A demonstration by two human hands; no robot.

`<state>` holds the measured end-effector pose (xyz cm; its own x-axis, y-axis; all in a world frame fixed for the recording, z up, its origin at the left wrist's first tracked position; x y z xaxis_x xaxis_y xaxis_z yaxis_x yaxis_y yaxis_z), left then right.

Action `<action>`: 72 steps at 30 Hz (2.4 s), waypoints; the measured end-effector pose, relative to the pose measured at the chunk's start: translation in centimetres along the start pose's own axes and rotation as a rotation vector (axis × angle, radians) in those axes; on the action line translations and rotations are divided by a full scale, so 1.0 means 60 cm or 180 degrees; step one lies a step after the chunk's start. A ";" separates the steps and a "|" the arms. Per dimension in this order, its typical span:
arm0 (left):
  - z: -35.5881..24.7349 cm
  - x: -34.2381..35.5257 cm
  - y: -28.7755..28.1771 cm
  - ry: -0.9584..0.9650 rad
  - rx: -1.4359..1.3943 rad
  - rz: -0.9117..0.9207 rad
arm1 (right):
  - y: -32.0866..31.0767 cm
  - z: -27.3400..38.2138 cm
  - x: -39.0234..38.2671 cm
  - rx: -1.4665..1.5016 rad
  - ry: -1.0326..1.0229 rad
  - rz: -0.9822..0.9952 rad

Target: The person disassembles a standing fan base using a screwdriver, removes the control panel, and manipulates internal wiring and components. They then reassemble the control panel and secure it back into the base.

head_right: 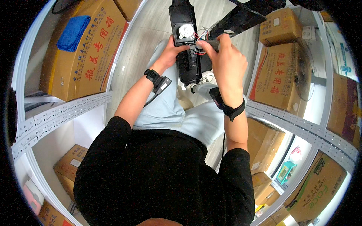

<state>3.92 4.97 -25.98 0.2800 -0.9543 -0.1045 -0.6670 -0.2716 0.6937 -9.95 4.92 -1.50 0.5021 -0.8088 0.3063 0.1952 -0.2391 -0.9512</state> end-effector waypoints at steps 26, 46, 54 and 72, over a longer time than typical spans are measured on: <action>0.004 0.000 0.004 -0.0198 -0.0128 -0.0005 | -0.024 0.057 0.027 0.0583 -0.1634 -0.0318; 0.006 0.000 0.006 -0.0259 -0.0231 0.0000 | -0.021 0.045 0.022 0.0653 -0.1321 -0.0532; 0.007 0.001 0.005 -0.0256 -0.0103 0.0035 | -0.030 0.051 0.021 0.0604 -0.1454 -0.0382; 0.010 0.003 -0.001 -0.0200 -0.0098 0.0041 | -0.018 0.042 0.020 0.0342 -0.1205 -0.0249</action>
<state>3.58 4.73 -26.47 0.2270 -0.9639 -0.1394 -0.6485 -0.2564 0.7168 -7.45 5.57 -0.02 0.7533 -0.5304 0.3889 0.3220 -0.2182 -0.9213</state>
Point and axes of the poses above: each hand's wrist, its own x-axis towards the middle knuckle, its own y-axis out of the palm, z = x × y, the point moved 9 cm from there along x, towards the middle knuckle, and after that the axes turned 8 degrees about -x, right-handed, at the moved point
